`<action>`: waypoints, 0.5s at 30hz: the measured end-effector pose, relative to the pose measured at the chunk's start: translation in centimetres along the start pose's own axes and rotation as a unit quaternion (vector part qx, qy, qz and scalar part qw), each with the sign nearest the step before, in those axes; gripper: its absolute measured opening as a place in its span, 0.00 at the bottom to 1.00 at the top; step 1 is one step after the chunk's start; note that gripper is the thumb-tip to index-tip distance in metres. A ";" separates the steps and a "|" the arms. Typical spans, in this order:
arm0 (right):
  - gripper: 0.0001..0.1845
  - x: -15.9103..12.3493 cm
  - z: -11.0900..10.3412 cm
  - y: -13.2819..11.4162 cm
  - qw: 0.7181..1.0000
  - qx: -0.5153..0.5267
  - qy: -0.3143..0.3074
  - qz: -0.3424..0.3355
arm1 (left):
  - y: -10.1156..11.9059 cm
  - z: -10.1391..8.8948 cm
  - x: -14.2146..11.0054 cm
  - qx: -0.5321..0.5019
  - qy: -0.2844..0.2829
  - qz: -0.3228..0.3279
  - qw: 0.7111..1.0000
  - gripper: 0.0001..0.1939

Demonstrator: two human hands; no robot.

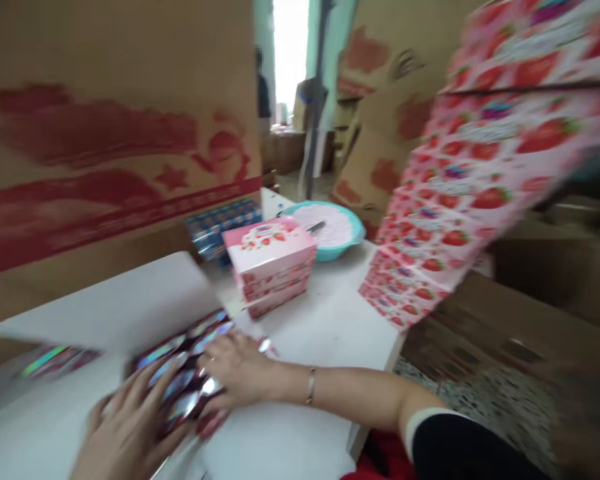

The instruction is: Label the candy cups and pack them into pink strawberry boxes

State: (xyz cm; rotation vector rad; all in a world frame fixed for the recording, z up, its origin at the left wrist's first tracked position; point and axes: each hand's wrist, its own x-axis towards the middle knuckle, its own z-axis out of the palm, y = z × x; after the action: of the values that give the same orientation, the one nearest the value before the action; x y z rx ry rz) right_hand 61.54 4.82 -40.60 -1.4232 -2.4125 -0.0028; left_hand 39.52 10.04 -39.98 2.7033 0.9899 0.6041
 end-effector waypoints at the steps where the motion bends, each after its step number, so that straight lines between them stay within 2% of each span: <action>1: 0.36 -0.7 -0.3 -0.2 0.998 0.046 0.047 0.006 | 0.3 -0.2 -0.9 0.057 -0.005 -0.017 0.998 0.36; 2: 0.37 -1.4 -0.5 -0.3 0.991 0.094 0.091 0.030 | 0.6 -0.4 -1.7 0.087 -0.021 -0.030 0.996 0.29; 5: 0.41 -3.2 -0.2 0.5 0.956 0.211 0.147 0.142 | 1.1 -0.7 -3.2 0.092 -0.038 -0.075 0.992 0.24; 7: 0.47 -3.9 0.5 1.0 0.932 0.271 0.131 0.204 | 1.0 -0.8 -3.9 0.051 -0.002 -0.118 0.992 0.30; 9: 0.53 -4.3 1.5 1.2 0.917 0.317 0.094 0.224 | 0.8 -0.6 -4.6 -0.032 0.049 -0.182 0.981 0.41; 12: 0.55 -4.1 2.6 1.1 0.908 0.360 0.052 0.205 | 0.5 0.4 -5.2 -0.196 0.080 -0.277 0.937 0.58; 15: 0.54 -3.5 2.9 1.0 0.910 0.369 0.048 0.184 | 1.2 2.1 -5.5 -0.292 0.096 -0.319 0.896 0.62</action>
State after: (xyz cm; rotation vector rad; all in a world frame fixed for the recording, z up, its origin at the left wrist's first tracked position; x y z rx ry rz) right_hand 63.12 2.81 -44.56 -1.4025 -1.7159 0.8154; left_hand 37.33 5.50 -43.19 1.6869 1.3777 0.8563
